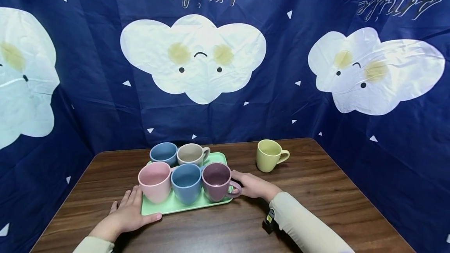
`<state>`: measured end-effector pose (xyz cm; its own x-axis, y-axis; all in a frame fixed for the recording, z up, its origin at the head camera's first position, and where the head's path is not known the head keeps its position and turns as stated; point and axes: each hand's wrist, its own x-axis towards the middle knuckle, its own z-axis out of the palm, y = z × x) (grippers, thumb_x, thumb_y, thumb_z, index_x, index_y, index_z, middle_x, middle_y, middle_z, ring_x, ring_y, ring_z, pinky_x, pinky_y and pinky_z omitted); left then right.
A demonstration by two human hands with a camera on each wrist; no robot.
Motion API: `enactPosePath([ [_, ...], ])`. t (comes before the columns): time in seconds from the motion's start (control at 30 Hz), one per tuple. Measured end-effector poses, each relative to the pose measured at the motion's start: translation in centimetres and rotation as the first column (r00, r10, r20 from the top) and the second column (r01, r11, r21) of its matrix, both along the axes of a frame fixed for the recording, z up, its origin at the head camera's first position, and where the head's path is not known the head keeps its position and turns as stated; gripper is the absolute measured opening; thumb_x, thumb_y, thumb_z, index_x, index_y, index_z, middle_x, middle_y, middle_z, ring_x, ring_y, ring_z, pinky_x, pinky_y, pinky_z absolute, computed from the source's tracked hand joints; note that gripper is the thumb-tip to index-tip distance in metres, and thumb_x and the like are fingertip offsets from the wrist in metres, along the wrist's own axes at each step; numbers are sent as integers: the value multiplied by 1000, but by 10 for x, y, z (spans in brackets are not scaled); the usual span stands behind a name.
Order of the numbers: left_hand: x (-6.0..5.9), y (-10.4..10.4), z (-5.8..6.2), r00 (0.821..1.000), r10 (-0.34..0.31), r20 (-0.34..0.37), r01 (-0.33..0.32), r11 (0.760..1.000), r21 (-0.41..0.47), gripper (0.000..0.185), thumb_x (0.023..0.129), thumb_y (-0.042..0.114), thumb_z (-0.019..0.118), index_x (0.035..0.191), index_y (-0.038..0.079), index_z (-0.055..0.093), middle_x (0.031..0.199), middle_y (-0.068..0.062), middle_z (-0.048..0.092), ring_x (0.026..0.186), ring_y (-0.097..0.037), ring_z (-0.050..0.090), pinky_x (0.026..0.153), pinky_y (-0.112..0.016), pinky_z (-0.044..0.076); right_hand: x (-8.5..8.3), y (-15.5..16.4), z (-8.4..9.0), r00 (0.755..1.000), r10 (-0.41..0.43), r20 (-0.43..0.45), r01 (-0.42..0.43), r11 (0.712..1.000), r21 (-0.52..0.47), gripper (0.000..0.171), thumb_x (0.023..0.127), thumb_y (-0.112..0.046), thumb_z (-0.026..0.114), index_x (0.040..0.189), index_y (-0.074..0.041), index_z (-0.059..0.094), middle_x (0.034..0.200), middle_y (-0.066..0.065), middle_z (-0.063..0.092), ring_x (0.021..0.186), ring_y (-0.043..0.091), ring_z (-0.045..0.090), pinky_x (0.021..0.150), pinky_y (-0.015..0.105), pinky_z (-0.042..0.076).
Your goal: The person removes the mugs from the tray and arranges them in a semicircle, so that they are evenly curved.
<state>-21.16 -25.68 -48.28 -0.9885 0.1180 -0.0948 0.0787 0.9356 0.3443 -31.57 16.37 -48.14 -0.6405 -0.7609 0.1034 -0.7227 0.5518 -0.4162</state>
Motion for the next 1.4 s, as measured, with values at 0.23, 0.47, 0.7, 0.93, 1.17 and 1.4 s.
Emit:
enactPosePath([
  [0.23,-5,-3,-5,1000,7,-10,-7,1000,30,132,78,76,66,152,-18,10,154,-46,11,141,-66,11,101,-85,7,-1,0,9,997,-66,-28,65,997,-33,61,99,-27,67,153,-11,44,152,10,50,139,27,49,113,43,39],
  [0.47,-5,0,0,1000,7,12,-8,1000,27,132,79,76,66,152,-17,8,155,-45,7,142,-64,8,100,-86,4,0,2,31,992,-124,35,129,959,-252,60,98,-17,68,150,1,44,147,18,54,135,30,53,111,47,41],
  [0.7,-3,1,0,1000,13,26,-14,999,30,131,79,76,66,153,-16,7,156,-44,6,142,-64,7,99,-86,3,13,-2,42,970,-100,220,192,873,-449,50,104,-13,57,150,3,43,139,27,57,128,38,57,105,51,46],
  [0.93,-3,0,2,999,15,29,-15,999,29,131,80,76,65,153,-16,6,156,-44,5,142,-64,6,94,-89,0,30,-8,40,915,5,404,249,782,-572,62,97,-8,67,147,10,35,138,34,54,128,46,54,109,55,41],
  [1.17,-4,0,3,999,19,26,-20,999,41,131,80,75,66,153,-15,4,156,-44,5,142,-64,5,94,-90,-1,43,-14,26,867,1,499,340,730,-592,67,91,-5,74,143,12,35,135,32,56,126,43,57,107,47,46],
  [1.4,-2,0,1,999,16,38,-18,999,49,130,81,75,66,153,-15,4,155,-44,5,141,-65,5,93,-90,-1,56,-21,9,861,-85,501,428,654,-624,38,90,0,74,120,11,54,123,25,64,113,29,67,92,24,53],
])
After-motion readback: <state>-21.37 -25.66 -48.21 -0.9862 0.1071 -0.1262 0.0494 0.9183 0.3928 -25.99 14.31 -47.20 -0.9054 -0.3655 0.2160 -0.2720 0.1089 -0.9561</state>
